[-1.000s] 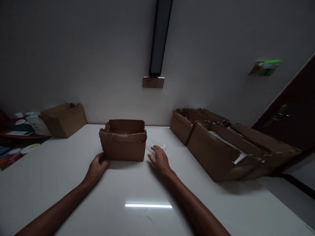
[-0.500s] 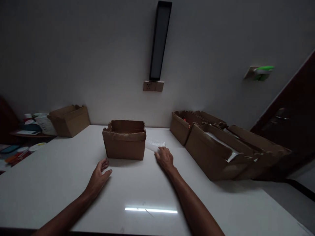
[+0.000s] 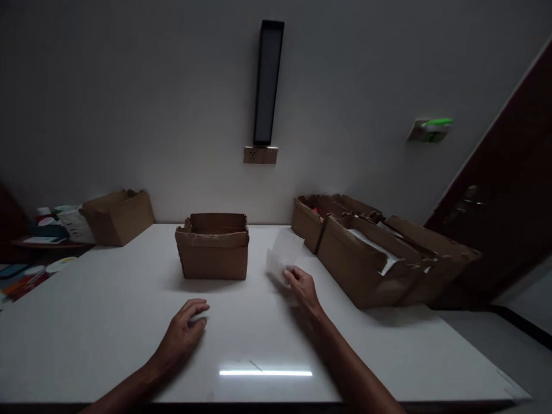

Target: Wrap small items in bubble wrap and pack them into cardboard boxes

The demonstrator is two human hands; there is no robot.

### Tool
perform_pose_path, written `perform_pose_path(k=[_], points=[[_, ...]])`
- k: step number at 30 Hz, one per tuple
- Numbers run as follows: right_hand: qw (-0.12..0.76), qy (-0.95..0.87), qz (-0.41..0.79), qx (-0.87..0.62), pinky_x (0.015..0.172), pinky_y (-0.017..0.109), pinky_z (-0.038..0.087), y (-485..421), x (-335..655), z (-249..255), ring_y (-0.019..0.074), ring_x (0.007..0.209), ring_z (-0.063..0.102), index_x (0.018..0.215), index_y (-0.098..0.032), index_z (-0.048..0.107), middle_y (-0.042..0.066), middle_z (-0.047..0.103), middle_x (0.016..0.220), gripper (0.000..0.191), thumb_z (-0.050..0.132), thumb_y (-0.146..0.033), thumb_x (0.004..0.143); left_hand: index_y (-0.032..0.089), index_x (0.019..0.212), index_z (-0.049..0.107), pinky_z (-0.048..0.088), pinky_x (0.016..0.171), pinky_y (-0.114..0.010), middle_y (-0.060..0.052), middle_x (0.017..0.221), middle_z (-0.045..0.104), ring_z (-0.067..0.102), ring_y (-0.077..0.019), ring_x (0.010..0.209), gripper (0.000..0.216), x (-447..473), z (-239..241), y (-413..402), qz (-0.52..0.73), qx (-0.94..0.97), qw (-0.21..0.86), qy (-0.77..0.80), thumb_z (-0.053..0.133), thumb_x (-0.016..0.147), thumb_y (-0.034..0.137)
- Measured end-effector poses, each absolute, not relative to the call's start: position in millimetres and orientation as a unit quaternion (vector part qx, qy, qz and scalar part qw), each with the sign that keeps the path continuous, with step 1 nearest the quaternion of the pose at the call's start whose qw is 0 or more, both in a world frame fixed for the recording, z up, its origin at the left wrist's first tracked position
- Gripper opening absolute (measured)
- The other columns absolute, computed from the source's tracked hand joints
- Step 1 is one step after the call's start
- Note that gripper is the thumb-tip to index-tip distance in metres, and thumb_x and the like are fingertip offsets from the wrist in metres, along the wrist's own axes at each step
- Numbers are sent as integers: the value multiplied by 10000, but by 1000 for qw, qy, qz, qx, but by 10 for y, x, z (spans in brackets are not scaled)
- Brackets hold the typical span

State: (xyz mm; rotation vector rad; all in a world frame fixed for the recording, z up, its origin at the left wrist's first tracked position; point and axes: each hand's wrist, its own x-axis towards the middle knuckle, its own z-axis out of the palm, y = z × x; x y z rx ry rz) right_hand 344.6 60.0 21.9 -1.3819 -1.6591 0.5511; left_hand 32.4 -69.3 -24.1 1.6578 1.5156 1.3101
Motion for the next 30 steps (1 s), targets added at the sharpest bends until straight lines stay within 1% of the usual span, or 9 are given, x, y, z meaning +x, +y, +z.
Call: perform_pose_path(k=[3,8,10,13,16,19,23,27,30], points=[[437,-679,289,-514,615,270,432,164,3524,320,159,660,512,721,-184,604,7,552,690,443,530,-609,823,175,1024,674,514,958,-398,-124,1213,616,607,-258,1140,293,605,-143,-712,467,628,332,527,535,766,187],[412,-652,466,-433,654,271,426,-367,3479,408,151,686,508,784,-167,687,9,580,719,333,678,-499,811,173,1294,536,497,948,-373,-118,1236,600,606,-221,1060,576,1020,90,-653,480,632,366,486,638,728,165],[381,-643,521,-412,696,292,447,-464,3414,397,172,725,547,839,-164,707,24,622,760,339,698,-500,800,172,1201,602,495,907,-333,-96,1168,624,600,-206,1024,470,1112,136,-623,491,645,361,461,635,733,157],[359,-623,569,-398,699,305,457,-488,3298,348,187,738,566,867,-165,698,37,642,789,410,661,-569,808,165,883,681,489,797,-280,-51,928,639,600,-178,894,162,1152,121,-625,493,659,360,440,569,769,136],[374,-600,554,-440,557,260,385,-397,3191,292,141,596,484,713,-166,624,1,552,642,480,602,-633,819,169,771,667,486,804,-287,-39,854,615,600,-170,850,134,1094,58,-706,482,664,361,443,544,774,115],[410,-594,499,-480,510,242,331,-258,3120,256,108,532,417,622,-176,557,-34,468,564,481,666,-626,756,183,815,684,467,958,-347,-83,1110,617,598,-211,1067,179,971,8,-827,465,678,358,442,549,754,82],[440,-589,454,-503,545,251,389,-124,3108,220,121,563,486,707,-189,593,-30,532,605,419,675,-599,732,203,862,685,418,1068,-429,-88,1406,486,515,-247,1257,291,749,-29,-950,449,696,327,455,507,722,21],[404,-603,440,-529,519,281,425,-99,3238,178,152,529,550,796,-181,633,7,626,631,336,690,-502,714,209,899,697,373,1107,-500,-91,1448,463,439,-293,1339,360,480,-59,-1035,371,748,286,471,499,680,2],[396,-628,364,-563,596,315,490,-111,3401,182,195,642,636,972,-176,653,45,694,751,349,646,-450,756,234,1075,680,386,1097,-520,-94,1470,456,412,-311,1363,528,283,-46,-1116,291,772,296,482,502,636,0]])
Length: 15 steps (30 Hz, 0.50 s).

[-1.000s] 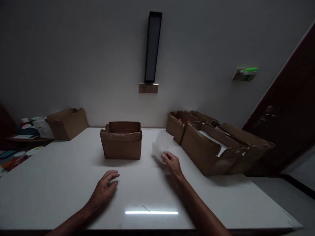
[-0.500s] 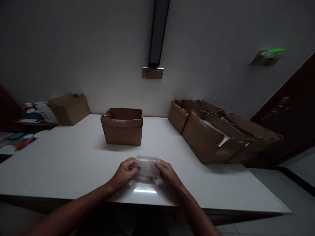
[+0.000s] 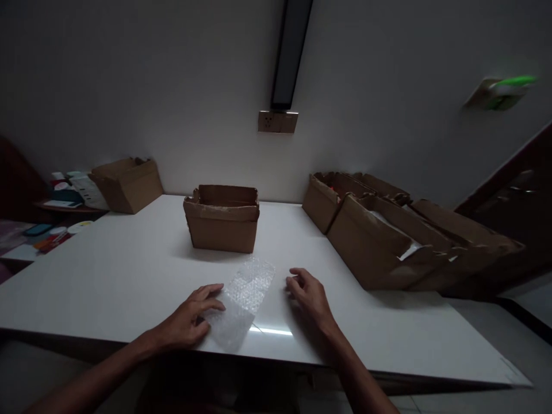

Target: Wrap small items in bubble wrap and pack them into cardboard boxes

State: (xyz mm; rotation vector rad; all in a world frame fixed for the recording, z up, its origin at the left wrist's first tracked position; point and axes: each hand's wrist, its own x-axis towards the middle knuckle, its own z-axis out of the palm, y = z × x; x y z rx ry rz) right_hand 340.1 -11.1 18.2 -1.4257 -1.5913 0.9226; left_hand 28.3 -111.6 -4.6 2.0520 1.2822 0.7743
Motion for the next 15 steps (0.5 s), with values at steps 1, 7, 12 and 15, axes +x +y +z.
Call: perform_pose_path(k=[1,7,12,15], points=[[395,-643,323,-572,634,325,506,-120,3440,191,209,712,659,1008,-180,654,60,711,817,347,619,-443,785,242,1136,659,397,1090,-516,-93,1459,472,425,-305,1353,576,232,-33,-1140,279,774,301,482,502,635,5],[337,-798,186,-463,871,397,532,-345,3110,142,247,1104,633,1206,-214,641,111,669,1243,361,518,-363,901,232,1206,624,361,1121,-510,-92,1403,544,450,-284,1336,638,219,-25,-1145,267,816,271,435,502,613,31],[167,-927,117,-316,1085,472,375,-440,2678,15,256,1362,449,1385,-231,539,102,505,1478,448,502,-355,957,207,1138,663,352,1121,-508,-105,1335,610,518,-282,1278,519,336,-96,-1141,266,840,210,424,512,668,47],[132,-912,51,-384,1069,502,367,-182,2807,3,287,1372,436,1386,-209,542,128,507,1472,437,466,-349,978,208,1161,649,335,1129,-506,-99,1332,620,524,-273,1284,503,319,-83,-1172,256,851,198,413,523,698,55]])
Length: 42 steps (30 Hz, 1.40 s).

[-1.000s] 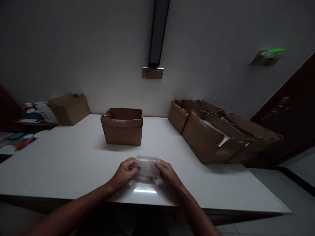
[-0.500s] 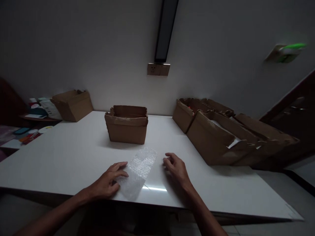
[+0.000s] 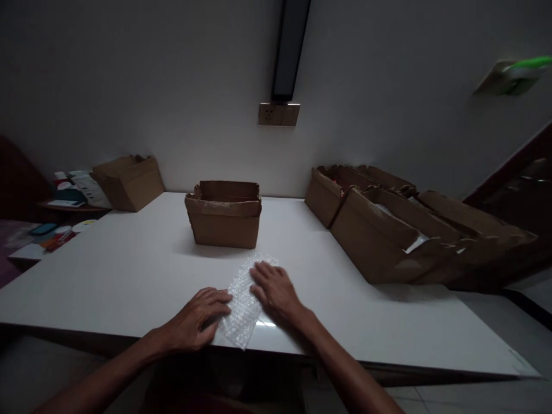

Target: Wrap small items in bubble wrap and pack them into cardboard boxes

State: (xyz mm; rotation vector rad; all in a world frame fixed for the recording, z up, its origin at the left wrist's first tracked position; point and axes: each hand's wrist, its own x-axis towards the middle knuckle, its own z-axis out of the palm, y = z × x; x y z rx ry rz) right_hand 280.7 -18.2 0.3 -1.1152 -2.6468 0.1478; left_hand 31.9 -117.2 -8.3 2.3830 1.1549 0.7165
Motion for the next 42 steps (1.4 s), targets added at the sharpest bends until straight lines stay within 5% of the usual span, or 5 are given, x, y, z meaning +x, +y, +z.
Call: perform_pose_path(k=[16,21,26,35,42], points=[[193,-904,200,-324,1046,478,447,-938,3262,87,299,1311,473,1508,-285,373,118,494,1470,803,706,-520,816,208,916,671,453,929,-392,-56,1021,730,634,-219,1015,152,410,52,-1111,341,792,266,432,558,828,156],[306,-814,216,-445,781,392,537,-886,2988,-57,238,855,655,1186,-247,665,81,734,993,335,553,-393,905,191,1023,658,450,672,-278,-25,826,687,602,-164,762,226,539,268,-1036,341,696,396,492,556,878,332],[321,-749,238,-529,670,337,499,-798,2858,-145,224,713,643,1095,-218,661,38,713,787,319,526,-412,881,192,1372,456,483,848,-319,-51,1027,682,634,-190,941,603,547,164,-1007,370,654,456,478,634,803,284],[388,-750,161,-510,704,351,521,-851,2979,-154,199,714,641,1299,-202,536,84,682,976,430,560,-384,910,175,1333,505,447,689,-292,-10,789,662,572,-167,668,535,664,-104,-950,305,724,224,577,496,800,134],[274,-887,19,-370,941,458,486,-941,3093,-112,304,1222,557,1265,-246,607,118,605,1338,392,581,-250,875,188,1233,589,484,800,-357,-30,816,673,607,-197,737,423,674,-128,-956,298,746,176,569,507,820,149]])
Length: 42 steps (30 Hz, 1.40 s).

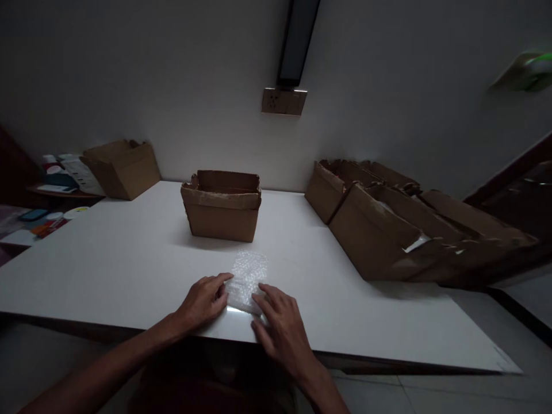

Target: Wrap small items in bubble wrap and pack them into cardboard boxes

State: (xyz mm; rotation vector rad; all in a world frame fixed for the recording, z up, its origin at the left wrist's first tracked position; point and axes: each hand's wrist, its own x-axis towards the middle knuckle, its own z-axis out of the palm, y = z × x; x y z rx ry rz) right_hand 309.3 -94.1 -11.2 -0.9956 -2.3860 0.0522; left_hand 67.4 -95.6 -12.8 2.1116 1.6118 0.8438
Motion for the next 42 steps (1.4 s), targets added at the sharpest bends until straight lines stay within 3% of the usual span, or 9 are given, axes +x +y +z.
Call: perform_pose_path(k=[3,6,11,17,22,28,34,38,42], points=[[248,-898,3,-364,941,459,473,-869,3000,-146,302,1260,536,1174,-209,660,116,648,1297,309,517,-163,904,175,1218,599,483,897,-426,-116,1088,660,612,-265,994,378,668,-125,-992,332,757,137,545,564,845,226],[271,-895,-1,-354,889,446,474,-793,2926,-161,288,1161,606,1117,-205,684,109,714,1177,299,463,-123,933,192,1238,587,426,1002,-465,-143,1312,585,534,-298,1196,404,640,-122,-1038,344,794,101,491,610,837,228],[298,-872,99,-375,780,401,505,-783,2911,-74,235,854,676,1071,-227,696,82,759,952,258,471,-191,948,198,1163,636,460,894,-412,-79,997,722,631,-233,947,338,616,-80,-1085,334,793,171,480,476,877,113],[305,-807,220,-455,782,370,554,-818,2970,-43,226,873,689,1172,-242,654,70,744,1042,283,499,-337,955,196,1162,652,484,732,-310,-41,882,722,622,-189,741,335,661,-1,-1047,319,717,255,565,533,849,216],[396,-811,75,-423,827,386,539,-890,3059,-94,241,973,665,1156,-224,636,110,694,1085,241,551,-282,938,192,1161,654,480,714,-302,-21,768,705,615,-182,682,344,689,-11,-937,285,727,209,590,515,847,205],[305,-889,-15,-341,856,429,498,-935,3003,-63,268,1078,615,1191,-205,621,114,678,1187,310,582,-167,886,179,1126,652,495,817,-369,-37,844,705,630,-203,768,284,712,-43,-885,283,750,158,576,542,865,199],[354,-866,14,-354,759,386,498,-871,2927,-127,216,848,667,1090,-194,650,76,742,973,195,540,-172,931,158,1161,610,457,939,-433,-106,1132,665,582,-256,1063,341,680,-23,-971,351,801,143,464,624,823,195],[362,-850,90,-372,709,344,517,-886,2949,-148,195,786,668,1084,-199,652,54,748,914,176,540,-228,951,181,1199,601,476,895,-406,-71,1048,701,605,-225,976,379,653,0,-1018,332,786,211,477,565,825,131],[367,-839,42,-399,797,376,519,-908,2987,-152,227,954,659,1174,-194,621,98,717,1083,243,529,-232,953,175,1215,603,484,889,-421,-78,1059,710,614,-230,928,383,687,-13,-957,310,759,235,522,589,833,188]])
